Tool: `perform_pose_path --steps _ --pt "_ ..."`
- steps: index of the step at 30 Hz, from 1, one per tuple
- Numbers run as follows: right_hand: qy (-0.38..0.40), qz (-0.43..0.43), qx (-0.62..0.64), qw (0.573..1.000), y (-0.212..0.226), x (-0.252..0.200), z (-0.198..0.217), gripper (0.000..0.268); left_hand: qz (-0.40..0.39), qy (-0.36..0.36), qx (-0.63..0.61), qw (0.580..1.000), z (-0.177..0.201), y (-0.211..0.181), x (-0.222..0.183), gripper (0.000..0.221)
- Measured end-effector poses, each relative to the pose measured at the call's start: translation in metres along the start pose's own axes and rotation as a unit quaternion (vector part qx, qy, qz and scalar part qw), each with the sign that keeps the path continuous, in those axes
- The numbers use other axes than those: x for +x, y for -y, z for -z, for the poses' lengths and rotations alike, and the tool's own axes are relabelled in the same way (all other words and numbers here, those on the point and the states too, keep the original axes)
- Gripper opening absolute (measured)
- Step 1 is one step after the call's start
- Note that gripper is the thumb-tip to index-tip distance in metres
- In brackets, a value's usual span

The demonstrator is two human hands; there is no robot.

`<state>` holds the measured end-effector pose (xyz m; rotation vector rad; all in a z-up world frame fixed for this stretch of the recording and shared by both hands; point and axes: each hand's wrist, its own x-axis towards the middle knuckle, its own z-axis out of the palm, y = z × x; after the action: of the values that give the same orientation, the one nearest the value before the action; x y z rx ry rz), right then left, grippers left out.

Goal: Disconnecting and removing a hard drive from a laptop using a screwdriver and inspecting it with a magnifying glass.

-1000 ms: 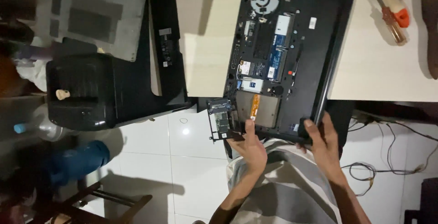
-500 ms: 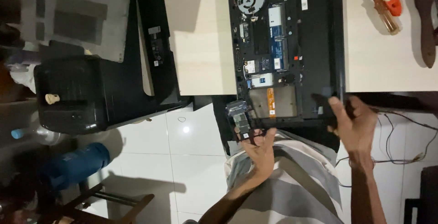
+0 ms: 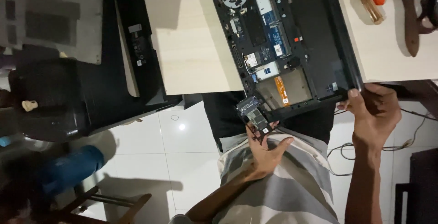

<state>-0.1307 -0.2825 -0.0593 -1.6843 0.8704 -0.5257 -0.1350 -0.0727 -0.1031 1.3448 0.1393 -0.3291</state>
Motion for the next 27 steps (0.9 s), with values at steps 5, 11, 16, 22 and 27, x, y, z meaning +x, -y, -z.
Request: perform_pose_path --steps 5,11,16,22,27 --pt "0.013 0.032 0.007 0.999 -0.010 0.019 0.010 0.025 -0.014 0.068 0.013 0.997 -0.005 -0.007 0.006 0.093" --pt "0.046 0.145 -0.219 0.964 0.027 0.021 0.025 0.028 -0.008 0.117 0.010 0.993 0.005 -0.001 0.008 0.090" --pt "0.125 0.201 -0.261 0.936 0.064 0.009 -0.005 0.010 -0.052 0.170 0.019 0.984 0.039 0.022 0.015 0.073" --pt "0.227 0.294 -0.273 0.887 0.063 -0.014 -0.051 0.018 -0.045 0.186 0.267 0.945 0.044 -0.050 0.042 0.082" --pt "0.218 0.225 -0.283 0.906 0.061 -0.026 -0.060 0.013 -0.007 0.245 0.224 0.943 0.047 -0.078 0.052 0.076"
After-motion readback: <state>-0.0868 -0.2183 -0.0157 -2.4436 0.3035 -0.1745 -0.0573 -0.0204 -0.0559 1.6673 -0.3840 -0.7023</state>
